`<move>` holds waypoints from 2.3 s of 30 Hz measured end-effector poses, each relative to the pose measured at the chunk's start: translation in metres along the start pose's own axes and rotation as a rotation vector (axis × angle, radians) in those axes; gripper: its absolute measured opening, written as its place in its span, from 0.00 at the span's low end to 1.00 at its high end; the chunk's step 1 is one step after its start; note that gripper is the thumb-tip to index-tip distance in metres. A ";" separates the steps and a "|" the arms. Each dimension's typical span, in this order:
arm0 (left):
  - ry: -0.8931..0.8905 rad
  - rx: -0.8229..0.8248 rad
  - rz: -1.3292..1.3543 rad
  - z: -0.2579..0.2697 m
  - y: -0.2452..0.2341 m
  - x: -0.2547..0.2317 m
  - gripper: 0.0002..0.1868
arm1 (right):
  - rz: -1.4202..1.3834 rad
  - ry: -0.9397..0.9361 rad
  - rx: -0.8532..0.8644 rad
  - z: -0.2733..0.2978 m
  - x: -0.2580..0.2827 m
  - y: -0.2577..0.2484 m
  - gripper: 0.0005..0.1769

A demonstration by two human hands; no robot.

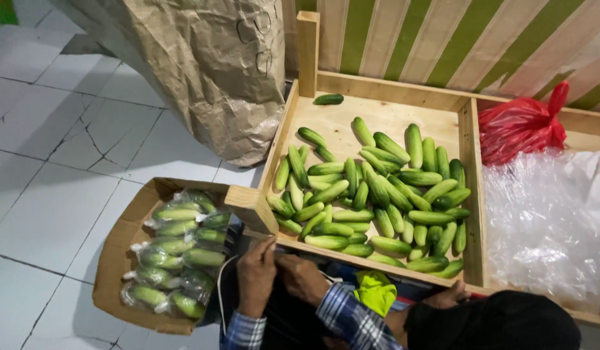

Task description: The person sorts through a wooden bin of cucumbers and places them into plastic bags.

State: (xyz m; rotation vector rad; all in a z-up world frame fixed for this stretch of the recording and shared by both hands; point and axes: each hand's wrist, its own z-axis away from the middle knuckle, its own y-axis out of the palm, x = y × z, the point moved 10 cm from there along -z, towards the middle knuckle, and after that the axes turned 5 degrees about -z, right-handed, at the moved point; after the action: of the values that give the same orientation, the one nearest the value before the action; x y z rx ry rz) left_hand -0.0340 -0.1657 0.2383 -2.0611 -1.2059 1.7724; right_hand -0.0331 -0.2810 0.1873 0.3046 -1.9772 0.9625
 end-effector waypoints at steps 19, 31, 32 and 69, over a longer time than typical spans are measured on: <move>0.113 0.174 -0.003 -0.044 0.146 -0.075 0.26 | 0.395 0.363 -0.323 0.059 -0.167 -0.157 0.30; 0.218 0.416 -0.384 -0.067 0.217 -0.038 0.35 | 0.748 0.494 -0.029 -0.031 -0.174 -0.182 0.31; 0.226 0.407 -0.381 -0.063 0.214 -0.039 0.35 | 0.754 0.475 -0.054 -0.031 -0.167 -0.182 0.30; -0.635 0.365 1.185 0.047 0.211 -0.143 0.26 | 0.846 0.845 -0.020 0.247 -0.167 -0.064 0.06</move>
State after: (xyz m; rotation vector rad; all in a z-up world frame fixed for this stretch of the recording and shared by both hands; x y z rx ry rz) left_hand 0.0256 -0.4158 0.2066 -2.1402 0.5420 2.9336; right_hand -0.0546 -0.5289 0.0103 -0.8943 -1.2770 1.2872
